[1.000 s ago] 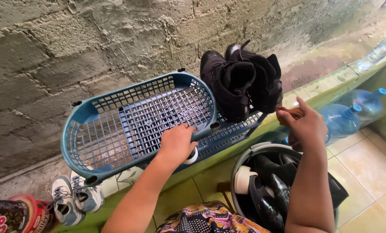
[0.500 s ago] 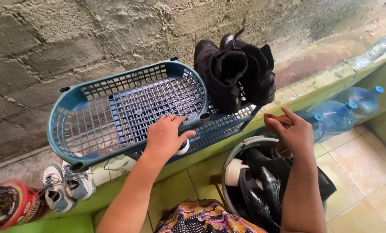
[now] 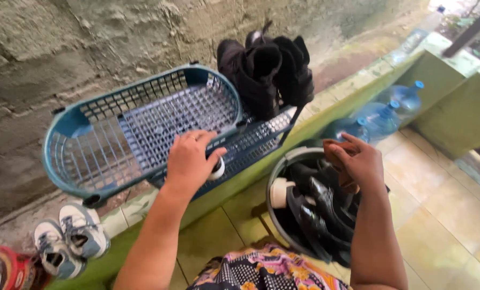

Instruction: Polishing black leather shoes using a cloth.

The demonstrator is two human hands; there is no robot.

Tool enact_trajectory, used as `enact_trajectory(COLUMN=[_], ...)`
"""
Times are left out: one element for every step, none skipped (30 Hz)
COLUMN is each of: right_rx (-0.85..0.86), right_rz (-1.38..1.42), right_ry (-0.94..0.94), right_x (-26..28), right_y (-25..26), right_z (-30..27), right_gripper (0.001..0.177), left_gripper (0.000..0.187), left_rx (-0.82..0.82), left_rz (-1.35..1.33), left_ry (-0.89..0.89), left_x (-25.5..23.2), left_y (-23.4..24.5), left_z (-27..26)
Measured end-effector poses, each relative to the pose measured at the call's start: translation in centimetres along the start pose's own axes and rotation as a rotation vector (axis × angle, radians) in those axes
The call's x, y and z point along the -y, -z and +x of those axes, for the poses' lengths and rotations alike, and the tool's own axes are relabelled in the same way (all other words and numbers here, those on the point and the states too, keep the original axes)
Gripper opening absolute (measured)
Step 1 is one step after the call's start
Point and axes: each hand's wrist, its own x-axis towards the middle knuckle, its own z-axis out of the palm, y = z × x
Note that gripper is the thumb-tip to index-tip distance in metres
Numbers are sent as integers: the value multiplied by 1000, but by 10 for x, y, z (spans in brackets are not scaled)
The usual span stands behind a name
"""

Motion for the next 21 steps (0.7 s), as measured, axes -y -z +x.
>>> enact_trajectory(right_rx=[3, 11, 18, 20, 11, 2, 3, -5, -12, -13, -15, -22, -28, -34, -41, -47, -73, -101, -109, -131, -153], right_rz=[-8, -46, -84, -84, -91, -95, -93, -80, -66, -70, -65, -60, -63, 19, 100, 92, 115, 144, 141, 170, 199], right_ry=[-10, -33, -56, -57, -31, -7, -9, -9, -9, -18, -19, -20, -28, -54, -79, -90, -94, -96, -105, -126, -148], right_x=[3, 8, 12, 12, 12, 10, 13, 15, 16, 18, 19, 20, 16, 11, 5, -4, -12, -19, -31, -45, -58], right_y=[2, 1, 1, -3, -8, -14, -19, -22, -25, -27, -27, -27, -27, -24, -21, -16, -10, -6, 1, 6, 11], right_z=[-8, -16, -24, -28, -31, -37, -45, -52, -58, -66, -73, -78, -83, -88, -93, -97, -101, -102, -104, -106, -108], right_gripper=[59, 58, 58, 58, 57, 57, 57, 55, 54, 54, 52, 50, 50, 47, 43, 43, 40, 37, 37, 33, 30], left_gripper=[49, 44, 40, 40, 36, 33, 33, 31, 30, 30, 27, 25, 25, 24, 22, 22, 22, 23, 23, 23, 22], left_rx=[11, -8, -26, -24, -71, -116, -113, -151, -188, -181, -204, -229, -224, -226, -228, -221, -196, -172, -167, -124, -81], left_rz=[-8, -74, -139, -139, -176, -212, -210, -212, -214, -220, -230, -243, -250, -276, -301, -314, -333, -348, -356, -380, -403], left_ry=[1, 30, 60, 61, 21, -20, -20, -70, -119, -121, -143, -168, -173, -190, -207, -211, -212, -216, -223, -218, -213], left_x=[0, 1, 3, 7, 10, 14, 15, 15, 14, 14, 13, 12, 11, 8, 4, 2, -2, -4, -7, -9, -12], left_y=[6, 12, 19, 21, 23, 25, 29, 32, 35, 37, 38, 39, 40, 40, 39, 38, 36, 36, 34, 31, 29], left_z=[-6, -14, -21, -27, -33, -41, -49, -55, -61, -69, -76, -81, -87, -94, -100, -106, -111, -114, -118, -122, -126])
